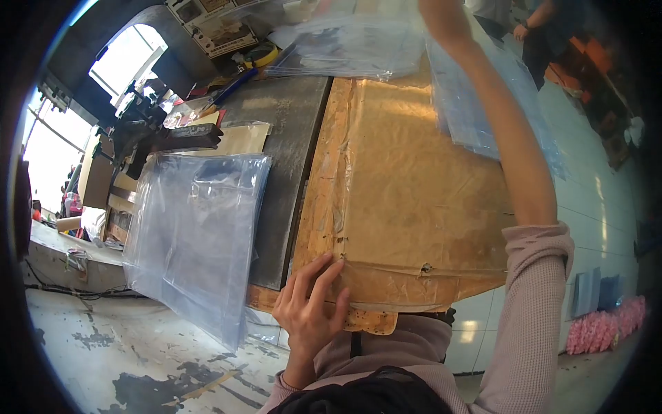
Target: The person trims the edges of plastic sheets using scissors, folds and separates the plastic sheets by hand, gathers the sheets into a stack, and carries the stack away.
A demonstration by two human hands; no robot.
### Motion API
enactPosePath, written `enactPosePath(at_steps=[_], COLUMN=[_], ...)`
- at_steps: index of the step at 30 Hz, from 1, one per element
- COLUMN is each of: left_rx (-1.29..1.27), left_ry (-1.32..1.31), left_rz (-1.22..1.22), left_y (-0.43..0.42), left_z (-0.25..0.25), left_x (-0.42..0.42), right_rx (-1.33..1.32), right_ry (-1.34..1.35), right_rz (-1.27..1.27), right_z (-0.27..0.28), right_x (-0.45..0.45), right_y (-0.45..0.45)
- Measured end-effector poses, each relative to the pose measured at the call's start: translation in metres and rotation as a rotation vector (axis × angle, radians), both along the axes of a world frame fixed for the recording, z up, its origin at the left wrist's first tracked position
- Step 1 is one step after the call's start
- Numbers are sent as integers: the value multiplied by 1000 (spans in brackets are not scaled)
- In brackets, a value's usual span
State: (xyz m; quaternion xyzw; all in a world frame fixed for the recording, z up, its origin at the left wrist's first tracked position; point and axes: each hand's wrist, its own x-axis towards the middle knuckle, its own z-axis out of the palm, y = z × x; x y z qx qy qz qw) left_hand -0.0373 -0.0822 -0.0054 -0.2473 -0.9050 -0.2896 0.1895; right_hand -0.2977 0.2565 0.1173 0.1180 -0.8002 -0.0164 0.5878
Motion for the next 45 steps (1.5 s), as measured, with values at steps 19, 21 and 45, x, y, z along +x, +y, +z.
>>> enactPosePath(at_steps=[19,21,45], left_rx=[131,170,143], left_ry=[-59,-69,-211], left_rz=[4,34,146], left_y=[-21,-23,-21], left_z=[-7,-13,-14], left_x=[32,42,61], right_rx=[-658,-613,-978], right_ry=[-702,-620,-548], right_rz=[349,222,-430], right_z=[-87,-88,-127], right_x=[255,258,426], right_y=[62,58,-52])
